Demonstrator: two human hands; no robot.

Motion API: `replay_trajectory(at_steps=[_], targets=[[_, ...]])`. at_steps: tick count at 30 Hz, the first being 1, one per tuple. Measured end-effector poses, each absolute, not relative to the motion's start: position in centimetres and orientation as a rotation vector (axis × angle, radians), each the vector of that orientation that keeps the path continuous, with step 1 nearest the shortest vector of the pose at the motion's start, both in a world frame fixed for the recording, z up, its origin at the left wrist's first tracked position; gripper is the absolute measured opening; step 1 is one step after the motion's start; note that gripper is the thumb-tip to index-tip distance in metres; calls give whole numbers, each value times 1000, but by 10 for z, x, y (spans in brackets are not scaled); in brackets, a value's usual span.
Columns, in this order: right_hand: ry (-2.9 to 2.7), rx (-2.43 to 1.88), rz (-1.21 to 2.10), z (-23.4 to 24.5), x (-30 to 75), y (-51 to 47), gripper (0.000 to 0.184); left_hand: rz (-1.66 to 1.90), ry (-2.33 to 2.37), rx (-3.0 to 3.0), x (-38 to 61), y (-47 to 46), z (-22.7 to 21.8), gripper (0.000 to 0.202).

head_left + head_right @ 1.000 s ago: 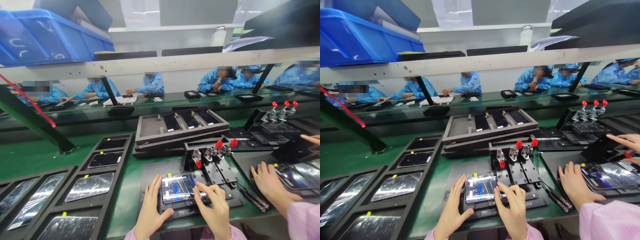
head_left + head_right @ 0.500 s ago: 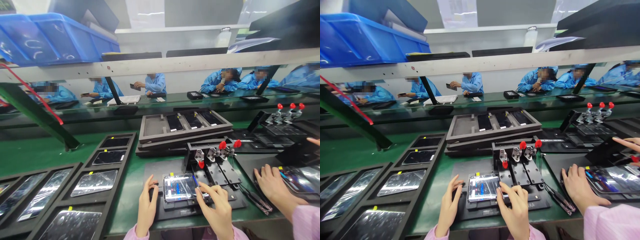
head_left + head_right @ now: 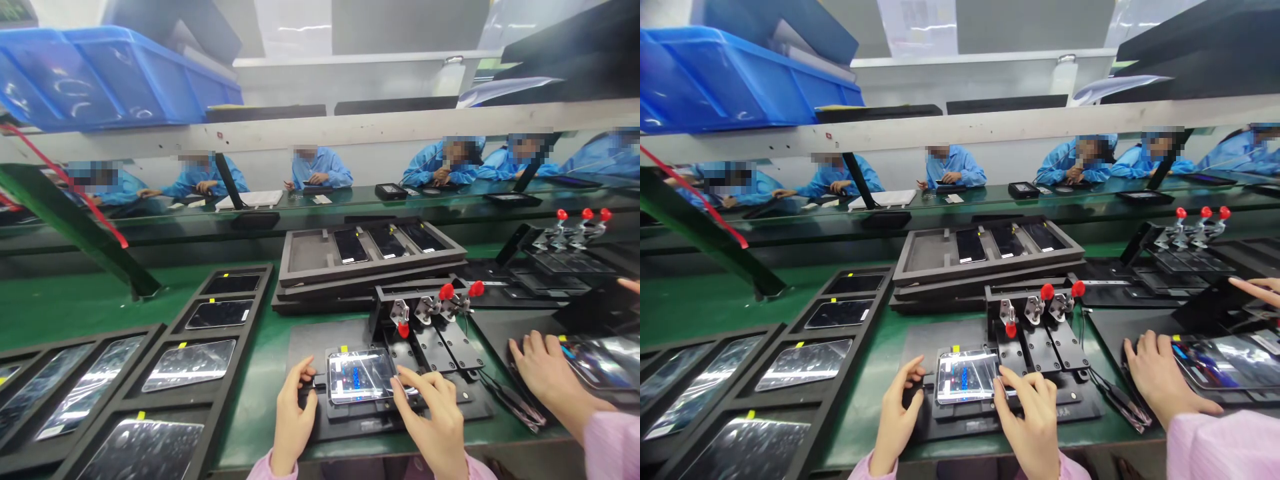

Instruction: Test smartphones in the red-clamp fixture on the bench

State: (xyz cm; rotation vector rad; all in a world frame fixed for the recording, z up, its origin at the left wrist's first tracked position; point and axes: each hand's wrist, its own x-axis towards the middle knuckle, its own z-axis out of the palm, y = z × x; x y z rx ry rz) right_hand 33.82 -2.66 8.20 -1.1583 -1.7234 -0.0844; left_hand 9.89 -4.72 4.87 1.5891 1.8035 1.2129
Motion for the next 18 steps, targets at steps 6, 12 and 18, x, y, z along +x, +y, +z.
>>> replay_trajectory(at_steps=[6, 12, 18], targets=[[-1726, -1151, -109, 82, 340, -26, 29, 1195, 1818, 1642, 101, -46, 46, 38], [-1723, -1148, -111, 82, 340, -25, 30, 1201, 1826, 1674, 102, -47, 47, 36], [-1716, -1148, -113, 85, 340, -26, 29, 1212, 1832, 1691, 102, -47, 46, 37]])
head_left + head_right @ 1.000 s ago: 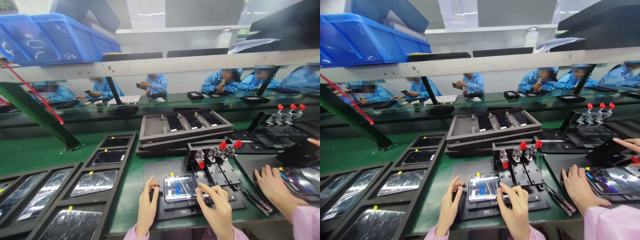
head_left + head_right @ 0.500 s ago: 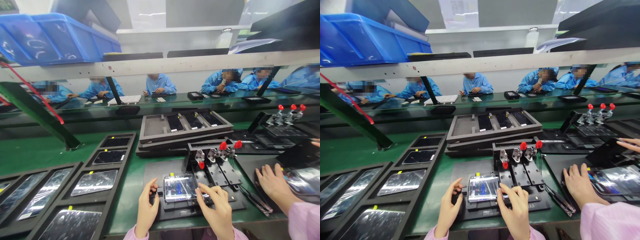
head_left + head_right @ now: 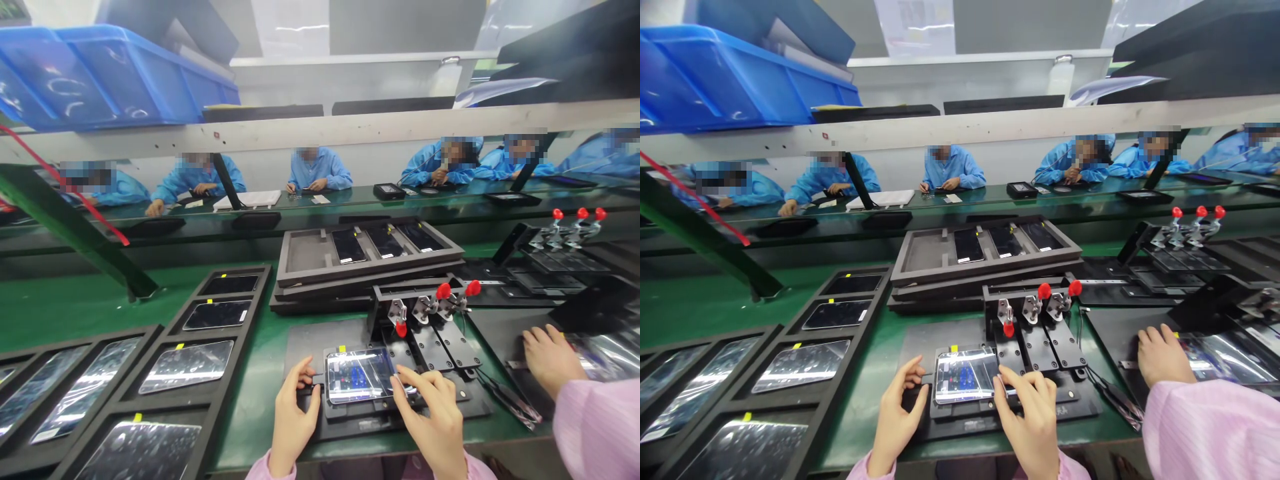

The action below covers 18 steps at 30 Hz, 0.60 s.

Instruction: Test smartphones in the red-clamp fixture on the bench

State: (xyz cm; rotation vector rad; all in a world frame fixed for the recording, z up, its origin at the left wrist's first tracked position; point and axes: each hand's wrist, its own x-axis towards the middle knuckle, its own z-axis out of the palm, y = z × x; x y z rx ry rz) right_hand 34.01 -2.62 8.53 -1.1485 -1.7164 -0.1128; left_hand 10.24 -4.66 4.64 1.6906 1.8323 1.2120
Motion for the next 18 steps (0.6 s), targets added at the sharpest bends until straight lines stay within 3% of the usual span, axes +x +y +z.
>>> replay_trajectory(at_steps=[14, 18], targets=[[-1697, -1165, -105, 80, 343, -27, 28, 1259, 1829, 1690, 101, -47, 48, 40], [-1702, -1163, -112, 84, 340, -28, 25, 1451, 1977, 1706, 119, -53, 56, 28]])
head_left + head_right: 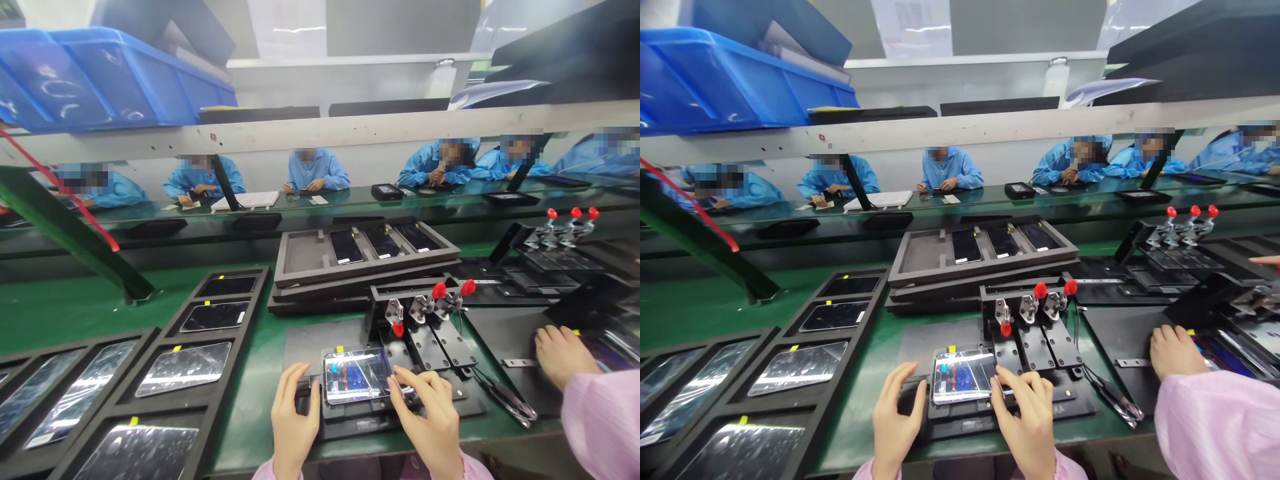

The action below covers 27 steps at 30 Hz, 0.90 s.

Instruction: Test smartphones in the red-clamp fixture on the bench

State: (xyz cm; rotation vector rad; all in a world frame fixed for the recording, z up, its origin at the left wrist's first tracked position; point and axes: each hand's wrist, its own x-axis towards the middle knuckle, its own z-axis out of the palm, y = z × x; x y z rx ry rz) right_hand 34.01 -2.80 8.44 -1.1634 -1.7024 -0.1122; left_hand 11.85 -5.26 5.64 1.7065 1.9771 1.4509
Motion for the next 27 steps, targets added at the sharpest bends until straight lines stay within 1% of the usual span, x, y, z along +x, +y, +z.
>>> replay_trajectory(at_steps=[1, 3, 6, 8, 9, 11, 13, 15, 17, 19, 21, 23, 25, 27], targets=[[-1709, -1164, -108, 85, 339, -28, 26, 1518, 1994, 1701, 128, -55, 61, 24], [-1731, -1168, -85, 87, 337, -29, 32, 1563, 1886, 1711, 151, -60, 71, 29], [-1760, -1158, -37, 87, 333, -31, 44, 1362, 1543, 1915, 185, -64, 88, 50], [-1775, -1136, -10, 86, 332, -32, 50, 1170, 1442, 2023, 198, -62, 97, 53], [-1786, -1123, 1, 85, 331, -33, 53, 1104, 1433, 2049, 202, -60, 101, 50], [-1825, -1095, 24, 85, 332, -35, 58, 1064, 1466, 2052, 203, -57, 106, 37], [-1902, -1061, 58, 87, 335, -36, 63, 1109, 1534, 2014, 201, -53, 108, 25], [-2021, -1014, 118, 93, 340, -35, 67, 1158, 1604, 1949, 198, -51, 108, 18], [-2146, -946, 188, 104, 347, -30, 65, 1194, 1648, 1875, 196, -49, 105, 14], [-2156, -925, 202, 117, 355, -19, 54, 1225, 1675, 1806, 195, -47, 101, 14], [-1996, -1025, 98, 130, 362, -2, 42, 1255, 1687, 1770, 195, -45, 97, 15], [-1819, -1187, -66, 139, 364, 16, 35, 1285, 1706, 1753, 195, -45, 94, 15], [-1812, -1325, -210, 142, 362, 31, 40, 1327, 1740, 1730, 194, -44, 92, 15], [-1933, -1397, -310, 142, 356, 39, 46, 1361, 1791, 1701, 191, -45, 90, 19]])
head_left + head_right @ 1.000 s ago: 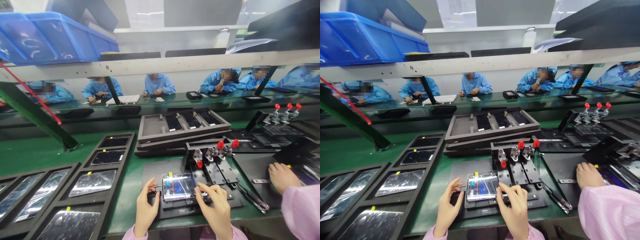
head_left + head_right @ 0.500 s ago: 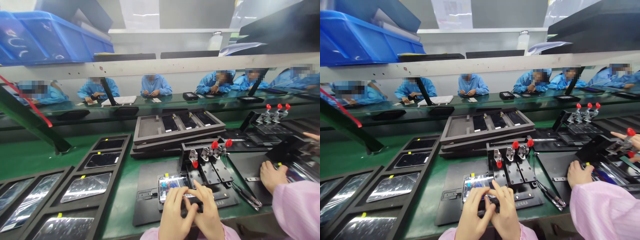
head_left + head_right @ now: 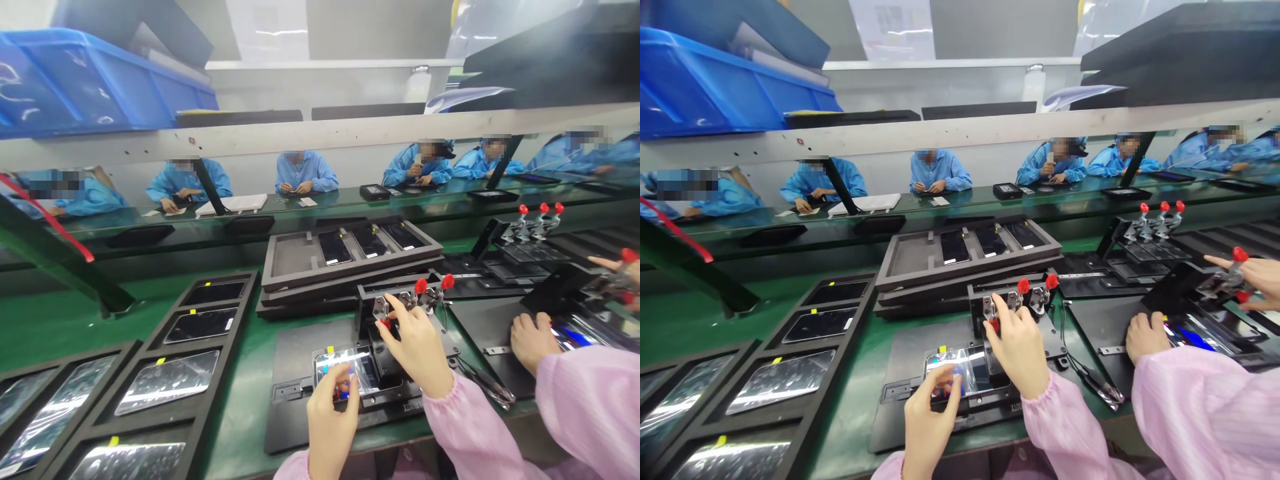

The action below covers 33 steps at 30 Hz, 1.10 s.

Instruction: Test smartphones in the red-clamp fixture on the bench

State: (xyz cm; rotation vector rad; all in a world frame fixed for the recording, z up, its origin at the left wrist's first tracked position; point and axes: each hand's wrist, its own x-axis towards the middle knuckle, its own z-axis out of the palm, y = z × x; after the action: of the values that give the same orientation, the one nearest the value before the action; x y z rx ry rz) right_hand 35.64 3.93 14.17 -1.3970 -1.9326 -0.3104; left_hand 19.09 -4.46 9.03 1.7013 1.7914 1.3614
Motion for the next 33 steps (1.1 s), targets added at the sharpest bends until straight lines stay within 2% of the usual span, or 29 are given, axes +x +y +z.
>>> replay_trajectory(at_steps=[2, 6, 8, 12, 17, 33], targets=[[-2012, -1420, -372, 143, 349, 41, 49, 1376, 1856, 1689, 187, -45, 90, 23], [-1942, -1426, -349, 159, 342, 38, 39, 1344, 1970, 1676, 178, -47, 88, 28], [-1868, -1401, -233, 171, 344, 37, 37, 1324, 2001, 1663, 175, -47, 85, 27], [-1588, -1168, 157, 185, 351, 29, 50, 1324, 2001, 1621, 172, -46, 79, 26], [-1488, -1053, 225, 170, 357, 6, 32, 1327, 1931, 1529, 174, -44, 77, 23], [-1340, -1103, 257, 135, 388, -10, 21, 1526, 1892, 1245, 181, -41, 95, 41]])
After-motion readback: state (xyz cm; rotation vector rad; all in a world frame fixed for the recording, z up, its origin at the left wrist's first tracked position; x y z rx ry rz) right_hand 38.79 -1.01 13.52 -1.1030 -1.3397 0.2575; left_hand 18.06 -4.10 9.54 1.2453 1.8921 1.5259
